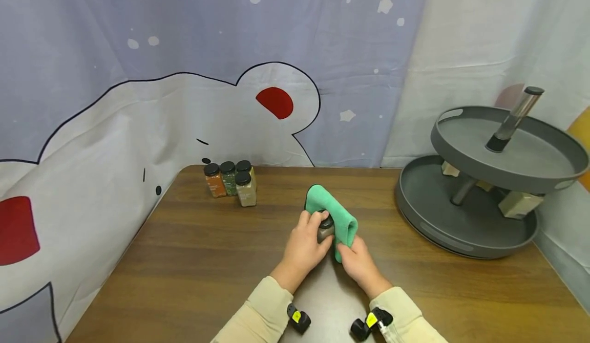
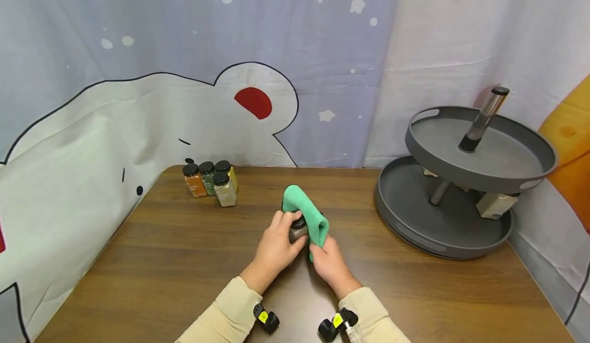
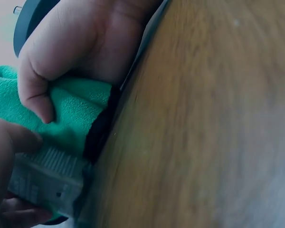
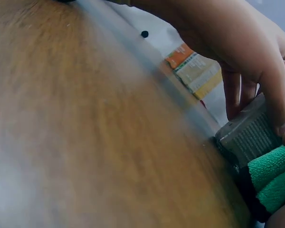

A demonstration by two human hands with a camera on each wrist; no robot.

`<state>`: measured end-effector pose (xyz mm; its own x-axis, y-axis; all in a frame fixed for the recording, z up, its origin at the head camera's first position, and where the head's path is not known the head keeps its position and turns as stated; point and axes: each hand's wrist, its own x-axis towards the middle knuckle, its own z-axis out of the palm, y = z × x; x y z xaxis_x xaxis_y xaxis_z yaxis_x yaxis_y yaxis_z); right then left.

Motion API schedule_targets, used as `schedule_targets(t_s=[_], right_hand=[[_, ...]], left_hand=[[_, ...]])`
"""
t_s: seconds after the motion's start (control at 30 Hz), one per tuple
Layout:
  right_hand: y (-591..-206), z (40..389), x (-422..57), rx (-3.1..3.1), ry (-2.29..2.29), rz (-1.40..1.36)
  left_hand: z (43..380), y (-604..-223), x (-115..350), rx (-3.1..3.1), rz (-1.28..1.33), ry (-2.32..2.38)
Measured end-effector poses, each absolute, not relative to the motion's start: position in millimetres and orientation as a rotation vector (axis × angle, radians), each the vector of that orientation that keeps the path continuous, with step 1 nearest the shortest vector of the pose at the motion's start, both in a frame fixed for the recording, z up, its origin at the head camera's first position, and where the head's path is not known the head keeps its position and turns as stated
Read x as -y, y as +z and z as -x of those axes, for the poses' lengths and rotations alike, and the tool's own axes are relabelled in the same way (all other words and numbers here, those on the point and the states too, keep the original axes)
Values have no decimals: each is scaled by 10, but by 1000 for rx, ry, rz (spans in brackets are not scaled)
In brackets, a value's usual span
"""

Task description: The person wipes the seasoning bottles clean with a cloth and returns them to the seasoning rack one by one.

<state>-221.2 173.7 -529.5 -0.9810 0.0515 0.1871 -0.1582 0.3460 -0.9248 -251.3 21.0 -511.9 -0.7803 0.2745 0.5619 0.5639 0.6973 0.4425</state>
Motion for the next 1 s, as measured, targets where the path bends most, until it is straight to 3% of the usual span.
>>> schedule_targets(t_s=[0.33,1.0], right_hand=[[-5339,2215,-1730,2418,1506,-159],[-5297,2203,-1736,2265,1808,-68]], left_hand=[[2448,-5145,-314,2401,524,-696],[2526,-5180,-232,2439,620,-748]])
